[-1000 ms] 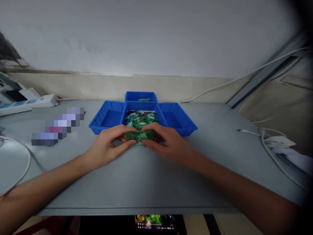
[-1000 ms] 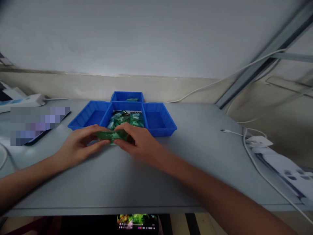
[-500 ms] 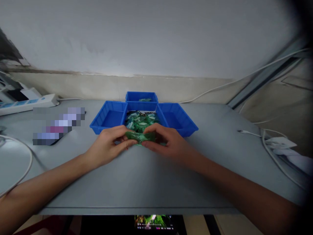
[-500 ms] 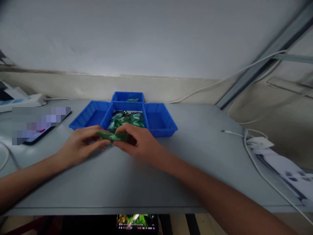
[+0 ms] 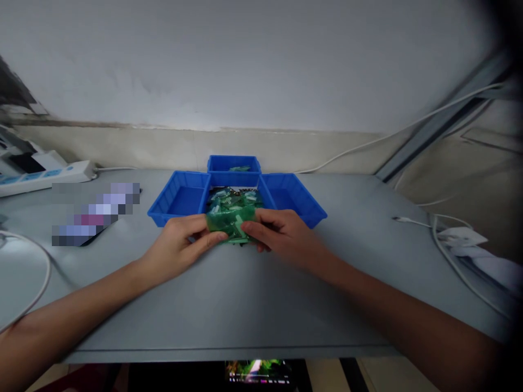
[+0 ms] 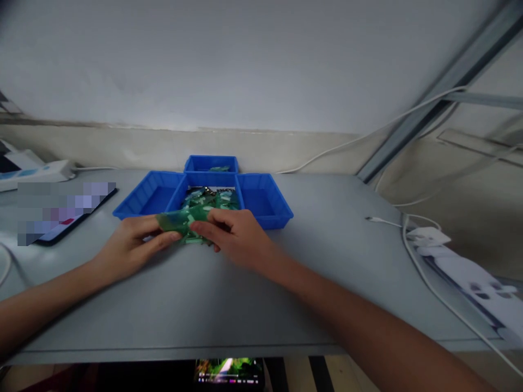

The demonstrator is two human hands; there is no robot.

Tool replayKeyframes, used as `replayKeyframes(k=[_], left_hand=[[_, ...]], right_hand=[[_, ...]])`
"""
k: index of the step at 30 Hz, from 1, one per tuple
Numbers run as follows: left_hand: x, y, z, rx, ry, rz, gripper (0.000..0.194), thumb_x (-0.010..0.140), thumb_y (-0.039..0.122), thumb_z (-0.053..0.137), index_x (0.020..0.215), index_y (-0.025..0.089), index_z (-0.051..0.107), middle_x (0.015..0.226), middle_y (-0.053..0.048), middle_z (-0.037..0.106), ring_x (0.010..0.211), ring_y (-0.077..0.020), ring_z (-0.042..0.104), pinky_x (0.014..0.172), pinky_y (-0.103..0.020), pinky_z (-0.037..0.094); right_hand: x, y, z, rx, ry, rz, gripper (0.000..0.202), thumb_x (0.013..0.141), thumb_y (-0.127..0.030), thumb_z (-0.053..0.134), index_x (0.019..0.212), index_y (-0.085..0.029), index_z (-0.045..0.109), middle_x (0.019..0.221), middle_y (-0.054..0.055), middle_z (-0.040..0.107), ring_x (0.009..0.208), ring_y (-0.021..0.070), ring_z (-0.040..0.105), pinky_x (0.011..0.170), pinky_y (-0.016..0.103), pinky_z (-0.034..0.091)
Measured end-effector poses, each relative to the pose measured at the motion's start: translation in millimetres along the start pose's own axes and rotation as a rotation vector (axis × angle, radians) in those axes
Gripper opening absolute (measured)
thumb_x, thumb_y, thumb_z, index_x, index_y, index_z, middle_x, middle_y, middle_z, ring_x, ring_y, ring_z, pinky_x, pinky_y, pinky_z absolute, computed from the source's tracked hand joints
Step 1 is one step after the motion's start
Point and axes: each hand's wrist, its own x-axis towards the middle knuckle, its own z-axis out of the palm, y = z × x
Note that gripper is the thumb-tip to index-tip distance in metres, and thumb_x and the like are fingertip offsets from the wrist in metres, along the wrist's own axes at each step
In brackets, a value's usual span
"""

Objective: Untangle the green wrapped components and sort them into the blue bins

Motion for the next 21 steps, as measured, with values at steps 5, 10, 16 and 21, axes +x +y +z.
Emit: replayKeyframes(k=[5,10,16,21], left_hand=[[-1.5,-0.8,-0.3,-0.078,-0.072,-0.038,0.026,0.086,0.028,0.040,0.066,0.015,0.050,0.055,0.003,0.052,0.051,-0.0083,0.048,0.048,-0.018,0.037],[-3.1,0.2,3.7,-0.095,-0.064,0.009,0.023,0.085,0.028,0.041,0.071,0.014,0.053,0.064,0.001,0.051,0.059,-0.0094,0.048,0.052,-0.020,0.038],[-5.4,5.1,6.4,-0.163,-0.128,0.126,0.011,0.080,0.026,0.050,0.084,0.016,0.052,0.083,-0.003,0.050,0.078,-0.0127,0.049,0.068,-0.024,0.043],[-5.7,5.9,4.9,-0.158,-0.169,0.149,0.023,0.080,0.023,0.049,0.102,0.020,0.051,0.099,-0.005,0.047,0.091,-0.0159,0.047,0.080,-0.030,0.043]], right_hand=[[-1.1,2.4,1.6,-0.191,0.088,-0.093,0.043,0.083,-0.040,0.041,0.048,-0.016,0.034,0.044,-0.005,0.036,0.042,0.0049,0.034,0.043,0.020,0.022],[-1.9,7.8,3.9,-0.429,0.167,-0.187,0.045,0.082,-0.039,0.043,0.044,-0.016,0.033,0.042,-0.006,0.030,0.040,0.0050,0.028,0.044,0.023,0.018],[-4.4,3.0,8.8,-0.131,-0.074,-0.116,0.027,0.077,-0.045,0.050,0.074,-0.018,0.049,0.062,-0.003,0.054,0.055,0.0075,0.049,0.049,0.019,0.033],[-4.3,5.1,8.5,-0.118,-0.038,-0.111,0.025,0.076,-0.042,0.051,0.075,-0.018,0.045,0.062,-0.003,0.050,0.055,0.0081,0.047,0.048,0.020,0.033]])
